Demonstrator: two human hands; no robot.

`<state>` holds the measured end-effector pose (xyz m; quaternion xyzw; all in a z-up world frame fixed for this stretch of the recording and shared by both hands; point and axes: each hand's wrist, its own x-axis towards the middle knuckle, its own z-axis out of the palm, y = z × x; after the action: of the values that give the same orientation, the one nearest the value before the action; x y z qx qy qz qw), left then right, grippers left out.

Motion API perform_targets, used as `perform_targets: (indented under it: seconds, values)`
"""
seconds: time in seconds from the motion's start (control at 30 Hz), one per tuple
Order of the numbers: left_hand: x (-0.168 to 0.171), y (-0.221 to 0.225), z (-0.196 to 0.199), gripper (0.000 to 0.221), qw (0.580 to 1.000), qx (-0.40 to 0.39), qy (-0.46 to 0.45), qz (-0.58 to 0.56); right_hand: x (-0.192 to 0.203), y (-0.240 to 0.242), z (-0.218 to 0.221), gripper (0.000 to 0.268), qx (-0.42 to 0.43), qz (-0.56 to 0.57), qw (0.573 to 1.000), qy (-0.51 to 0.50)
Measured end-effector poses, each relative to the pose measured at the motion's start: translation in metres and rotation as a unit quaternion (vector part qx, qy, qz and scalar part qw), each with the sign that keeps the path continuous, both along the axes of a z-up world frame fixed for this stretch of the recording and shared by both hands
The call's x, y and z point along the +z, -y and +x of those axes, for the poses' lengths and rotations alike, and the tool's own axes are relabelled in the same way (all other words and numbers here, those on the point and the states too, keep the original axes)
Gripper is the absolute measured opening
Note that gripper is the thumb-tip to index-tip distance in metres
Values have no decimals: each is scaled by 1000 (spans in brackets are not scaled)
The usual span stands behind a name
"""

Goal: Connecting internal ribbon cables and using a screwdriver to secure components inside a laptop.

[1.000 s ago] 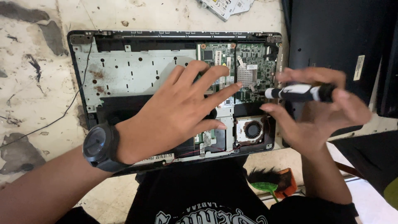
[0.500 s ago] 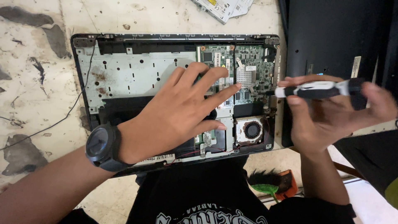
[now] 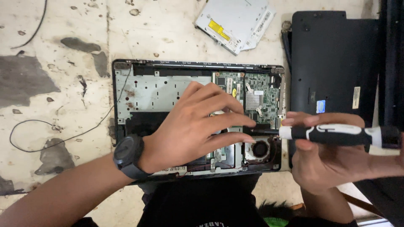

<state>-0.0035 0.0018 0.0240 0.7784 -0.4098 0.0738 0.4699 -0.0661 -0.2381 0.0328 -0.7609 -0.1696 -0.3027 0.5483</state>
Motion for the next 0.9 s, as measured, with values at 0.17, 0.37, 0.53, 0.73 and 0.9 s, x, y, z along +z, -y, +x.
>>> perform_targets:
  seconds: [0.17,0.37,0.53,0.73,0.9]
  values:
    - [4,-4,2,14,997,-7,22,-71,17,-4,-9,31,-50,-62,990,-119]
    - [4,-3,-5,17,974,-61,-80,-201,-9,10,-1,30,-79,-12,991,110]
    - [3,-9,-3,22,943,-57,-175,-276,-24,54,-9,49,11,51,998,-18]
    - [1,-13,-1,23,919,-59,-222,-320,-17,73,-8,36,103,50,970,-216]
    - [0,-14,0,19,921,-51,-223,-316,-12,80,-2,43,107,-120,981,-112]
